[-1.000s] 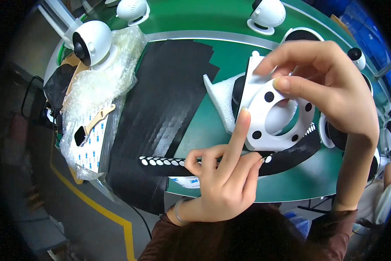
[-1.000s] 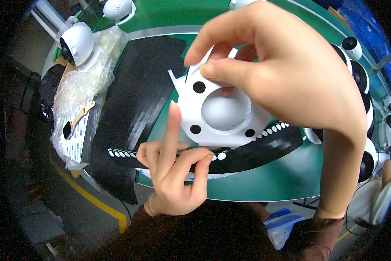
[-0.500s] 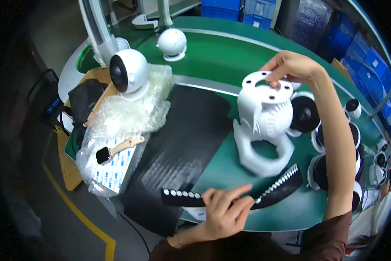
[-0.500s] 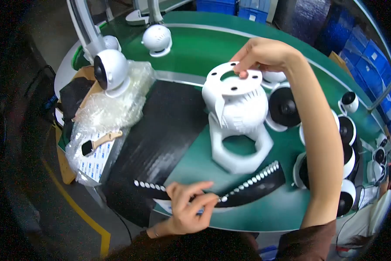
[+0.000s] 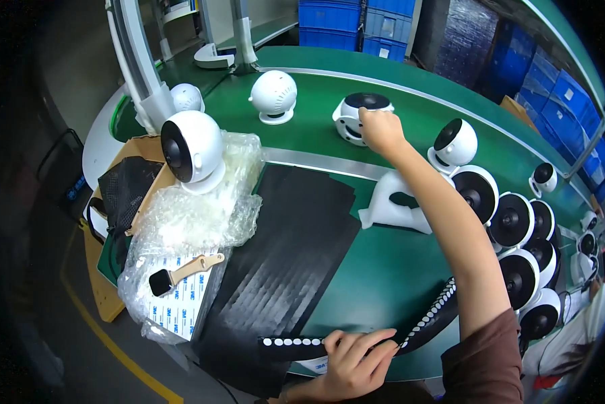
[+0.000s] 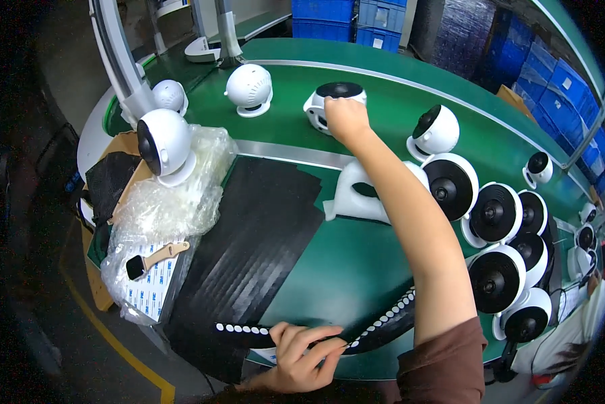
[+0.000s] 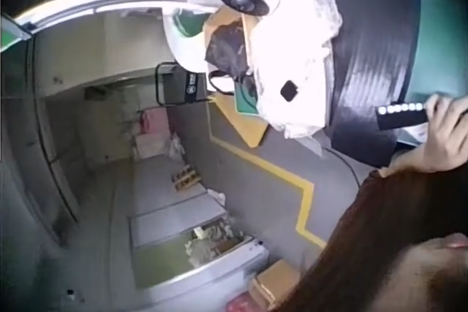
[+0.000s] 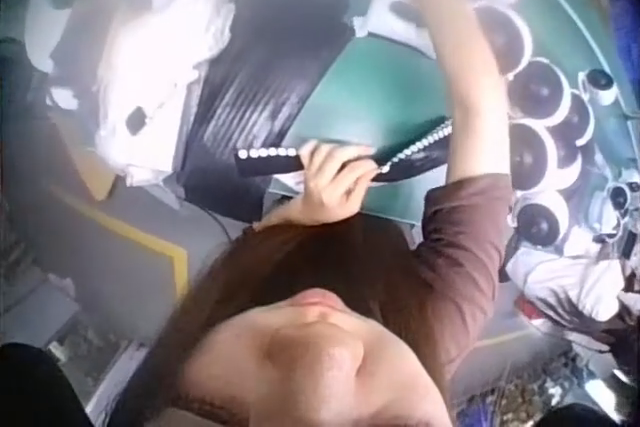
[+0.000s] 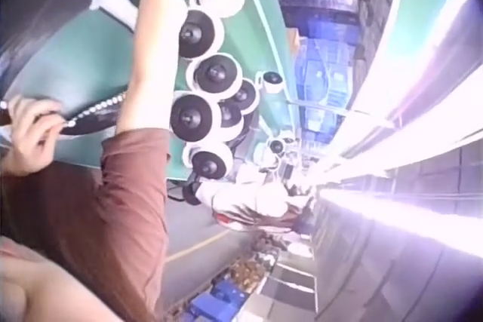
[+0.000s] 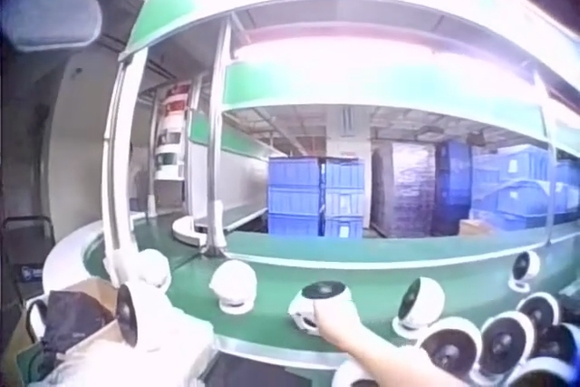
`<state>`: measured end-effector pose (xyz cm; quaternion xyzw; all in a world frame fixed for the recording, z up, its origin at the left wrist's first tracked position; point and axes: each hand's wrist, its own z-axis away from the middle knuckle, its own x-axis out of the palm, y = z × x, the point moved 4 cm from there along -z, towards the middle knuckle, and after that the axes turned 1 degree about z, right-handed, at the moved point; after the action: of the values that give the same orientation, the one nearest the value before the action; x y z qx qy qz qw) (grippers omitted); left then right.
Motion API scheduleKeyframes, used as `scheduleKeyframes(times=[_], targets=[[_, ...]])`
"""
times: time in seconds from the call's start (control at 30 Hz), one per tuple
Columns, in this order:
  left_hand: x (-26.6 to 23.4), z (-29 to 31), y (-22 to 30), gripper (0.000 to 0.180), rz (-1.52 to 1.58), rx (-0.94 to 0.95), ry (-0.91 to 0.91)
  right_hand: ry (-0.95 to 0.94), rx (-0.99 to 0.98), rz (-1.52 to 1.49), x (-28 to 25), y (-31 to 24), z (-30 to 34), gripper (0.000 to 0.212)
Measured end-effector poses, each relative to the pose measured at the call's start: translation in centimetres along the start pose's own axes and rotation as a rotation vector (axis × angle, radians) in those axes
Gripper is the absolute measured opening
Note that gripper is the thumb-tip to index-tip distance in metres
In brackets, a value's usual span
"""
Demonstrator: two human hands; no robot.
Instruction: Applying adhesive pads to the base of security cameras on an assembly line.
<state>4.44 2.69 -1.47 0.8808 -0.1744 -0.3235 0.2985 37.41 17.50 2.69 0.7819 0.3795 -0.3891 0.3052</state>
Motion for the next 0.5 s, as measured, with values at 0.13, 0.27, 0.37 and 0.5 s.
scheduleKeyframes(times=[0.13,0.27,0.37,0.5], targets=[[0.0,-0.2,0.2,0.012,0.046,0.020,0.012,-0.080,-0.034,0.054,0.6,1.0,0.2,0.010],[0.0,-0.1,0.1,0.013,0.036,0.037,0.050,-0.521,-0.084,0.168,-0.8,0.6,-0.1,0.016],[0.3,-0.5,0.2,0.014,0.046,0.035,0.063,-0.979,-0.298,0.189,0.8,0.7,2.5,0.033],[0.5,-0.8,0.5,0.013,0.056,0.072,0.057,-1.030,-0.171,-0.312,-1.1,4.2,3.3,0.037]])
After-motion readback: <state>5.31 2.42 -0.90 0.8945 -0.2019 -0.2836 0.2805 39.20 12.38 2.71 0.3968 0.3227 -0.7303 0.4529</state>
